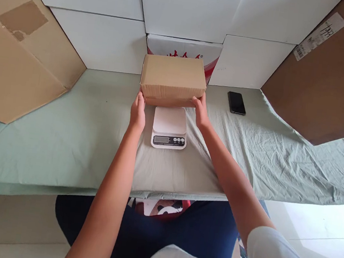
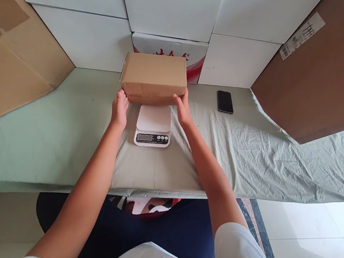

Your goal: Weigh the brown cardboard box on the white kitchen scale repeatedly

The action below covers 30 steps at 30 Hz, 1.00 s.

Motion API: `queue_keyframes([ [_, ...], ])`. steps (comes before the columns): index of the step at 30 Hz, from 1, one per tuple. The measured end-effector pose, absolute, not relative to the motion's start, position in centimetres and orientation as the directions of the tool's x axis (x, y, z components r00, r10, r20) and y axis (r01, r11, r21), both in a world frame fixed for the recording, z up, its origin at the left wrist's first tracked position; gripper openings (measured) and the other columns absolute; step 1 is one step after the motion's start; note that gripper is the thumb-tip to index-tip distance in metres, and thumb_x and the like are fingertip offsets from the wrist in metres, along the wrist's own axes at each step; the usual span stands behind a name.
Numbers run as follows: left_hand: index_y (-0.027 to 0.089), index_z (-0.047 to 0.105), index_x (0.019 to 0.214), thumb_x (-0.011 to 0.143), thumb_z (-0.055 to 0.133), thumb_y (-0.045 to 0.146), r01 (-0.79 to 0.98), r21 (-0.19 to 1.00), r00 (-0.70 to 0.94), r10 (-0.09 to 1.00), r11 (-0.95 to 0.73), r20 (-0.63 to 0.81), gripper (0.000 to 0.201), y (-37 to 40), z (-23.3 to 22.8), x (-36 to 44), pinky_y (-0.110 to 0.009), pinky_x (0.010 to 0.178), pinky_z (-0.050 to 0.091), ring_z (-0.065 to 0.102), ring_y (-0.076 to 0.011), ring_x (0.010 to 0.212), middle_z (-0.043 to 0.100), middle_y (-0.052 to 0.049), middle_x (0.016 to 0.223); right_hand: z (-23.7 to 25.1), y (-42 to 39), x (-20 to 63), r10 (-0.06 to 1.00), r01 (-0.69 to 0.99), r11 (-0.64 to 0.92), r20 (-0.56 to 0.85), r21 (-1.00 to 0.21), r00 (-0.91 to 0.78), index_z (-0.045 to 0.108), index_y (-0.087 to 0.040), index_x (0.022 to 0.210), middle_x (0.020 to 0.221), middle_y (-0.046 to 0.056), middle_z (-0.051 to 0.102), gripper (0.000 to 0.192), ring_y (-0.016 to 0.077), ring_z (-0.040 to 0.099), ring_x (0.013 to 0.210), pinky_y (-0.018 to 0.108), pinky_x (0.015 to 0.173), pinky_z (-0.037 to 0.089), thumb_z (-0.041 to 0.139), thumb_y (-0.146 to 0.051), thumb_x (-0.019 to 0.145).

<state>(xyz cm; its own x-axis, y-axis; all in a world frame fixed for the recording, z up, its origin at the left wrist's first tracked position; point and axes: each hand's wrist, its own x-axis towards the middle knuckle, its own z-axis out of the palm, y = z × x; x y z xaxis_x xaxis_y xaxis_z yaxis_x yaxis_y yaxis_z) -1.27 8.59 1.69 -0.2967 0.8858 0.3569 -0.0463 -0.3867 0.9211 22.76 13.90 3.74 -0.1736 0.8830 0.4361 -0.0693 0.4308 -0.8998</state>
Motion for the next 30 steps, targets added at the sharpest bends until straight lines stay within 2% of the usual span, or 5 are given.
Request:
queue_keyframes([
  [4,0.031,0.053,0.152,0.094,0.041,0.077,0.033,0.922,-0.257,0.889,-0.385,0.38,0.075,1.1,1.2,-0.3,-0.043,0.133,0.025,0.035,-0.0266,0.16,0.049,-0.007,0.165,3.1,7.6,25.0,0.86,-0.028,0.467,0.462,-0.884,-0.218,0.036,-0.037,0.153,0.164,0.002,0.042,0.077,0.0272,0.031,0.159,0.05,0.138,0.019,0.059,-0.068,0.086],
  [8,0.029,0.054,0.152,0.089,0.039,0.084,0.043,0.93,-0.24,0.899,-0.366,0.365,0.085,-2.7,0.7,0.3,-0.042,0.132,0.027,0.033,-0.0298,0.161,0.049,-0.009,0.165,1.6,4.0,25.7,0.867,-0.036,0.444,0.439,-0.895,-0.236,0.028,-0.04,0.157,0.167,0.002,0.038,0.08,0.0275,0.035,0.157,0.052,0.136,0.028,0.057,-0.069,0.088],
  [14,0.031,0.055,0.15,0.088,0.038,0.085,0.034,0.94,-0.245,0.909,-0.338,0.336,0.084,-2.2,0.9,0.3,-0.043,0.132,0.028,0.037,-0.0295,0.159,0.051,-0.009,0.163,0.8,4.3,24.7,0.878,-0.069,0.446,0.451,-0.892,-0.162,0.027,-0.043,0.157,0.166,0.0,0.039,0.085,0.0296,0.034,0.158,0.054,0.135,0.029,0.058,-0.073,0.085],
  [23,0.03,0.056,0.15,0.09,0.039,0.083,0.031,0.939,-0.246,0.908,-0.343,0.34,0.081,-2.3,0.9,0.3,-0.042,0.13,0.031,0.038,-0.0296,0.158,0.05,-0.009,0.164,0.2,4.4,24.8,0.889,-0.025,0.431,0.43,-0.902,-0.159,0.021,-0.043,0.159,0.162,0.002,0.041,0.089,0.0337,0.034,0.156,0.058,0.132,0.03,0.057,-0.074,0.083],
  [30,0.03,0.056,0.149,0.089,0.039,0.084,0.032,0.941,-0.247,0.91,-0.336,0.333,0.083,-2.2,0.9,0.3,-0.04,0.129,0.032,0.038,-0.0289,0.158,0.05,-0.009,0.163,0.2,4.5,24.9,0.888,-0.026,0.431,0.429,-0.902,-0.164,0.02,-0.043,0.159,0.165,0.001,0.038,0.088,0.033,0.034,0.156,0.056,0.133,0.032,0.056,-0.074,0.085],
])
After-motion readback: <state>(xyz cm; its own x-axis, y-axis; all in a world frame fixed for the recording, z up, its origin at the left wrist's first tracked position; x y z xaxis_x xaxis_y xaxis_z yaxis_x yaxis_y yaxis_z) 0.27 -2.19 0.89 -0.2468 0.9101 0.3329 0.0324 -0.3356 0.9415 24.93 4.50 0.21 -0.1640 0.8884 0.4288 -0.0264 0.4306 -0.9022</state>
